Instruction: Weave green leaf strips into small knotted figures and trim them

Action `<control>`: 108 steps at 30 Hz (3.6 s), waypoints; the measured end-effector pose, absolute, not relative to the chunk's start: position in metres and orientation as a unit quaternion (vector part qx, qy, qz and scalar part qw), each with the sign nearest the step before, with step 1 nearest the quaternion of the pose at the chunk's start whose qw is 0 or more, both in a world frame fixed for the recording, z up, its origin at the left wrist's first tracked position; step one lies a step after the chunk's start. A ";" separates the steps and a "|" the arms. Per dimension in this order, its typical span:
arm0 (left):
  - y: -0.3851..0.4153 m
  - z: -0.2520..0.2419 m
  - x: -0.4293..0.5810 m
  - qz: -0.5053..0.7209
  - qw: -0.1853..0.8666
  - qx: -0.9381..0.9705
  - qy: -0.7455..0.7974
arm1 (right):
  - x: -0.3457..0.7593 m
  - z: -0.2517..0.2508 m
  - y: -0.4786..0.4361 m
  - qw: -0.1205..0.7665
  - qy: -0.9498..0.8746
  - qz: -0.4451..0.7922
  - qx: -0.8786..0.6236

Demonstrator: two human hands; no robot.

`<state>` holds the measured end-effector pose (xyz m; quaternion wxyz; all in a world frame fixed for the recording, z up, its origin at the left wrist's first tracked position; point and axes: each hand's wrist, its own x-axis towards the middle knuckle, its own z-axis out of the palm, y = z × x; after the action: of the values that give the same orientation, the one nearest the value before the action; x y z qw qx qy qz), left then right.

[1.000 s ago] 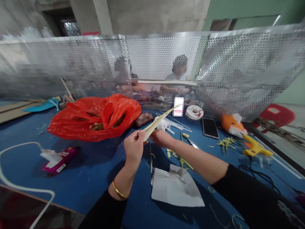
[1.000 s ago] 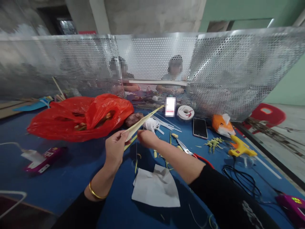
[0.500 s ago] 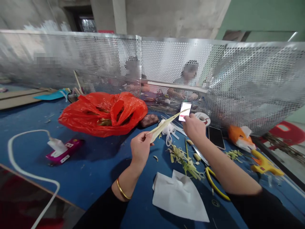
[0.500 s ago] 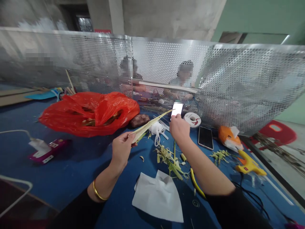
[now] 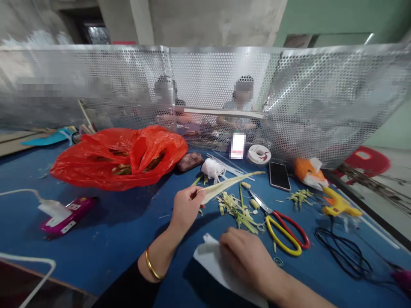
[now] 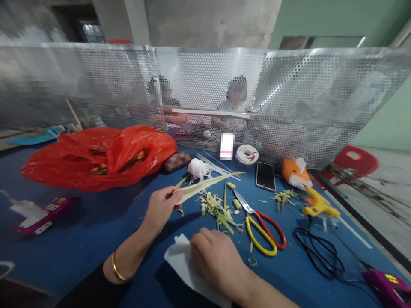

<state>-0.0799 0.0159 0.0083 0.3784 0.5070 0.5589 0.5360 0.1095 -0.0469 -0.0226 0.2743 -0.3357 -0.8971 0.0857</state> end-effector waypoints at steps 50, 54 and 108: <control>-0.013 0.000 -0.046 0.543 0.373 0.521 0.543 | 0.120 -0.009 -0.036 0.412 -0.731 0.324 -0.438; -0.024 -0.006 -0.039 0.490 0.325 0.628 0.510 | 0.118 -0.011 -0.028 0.477 -0.531 0.506 -0.483; 0.013 0.005 -0.065 0.612 0.489 0.356 0.509 | 0.126 -0.006 -0.038 0.246 -0.782 0.284 -0.498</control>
<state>-0.0648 0.0132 0.0054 0.4895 0.3559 0.5087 0.6123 0.1258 -0.0381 -0.0061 0.2459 -0.4977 -0.7819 0.2837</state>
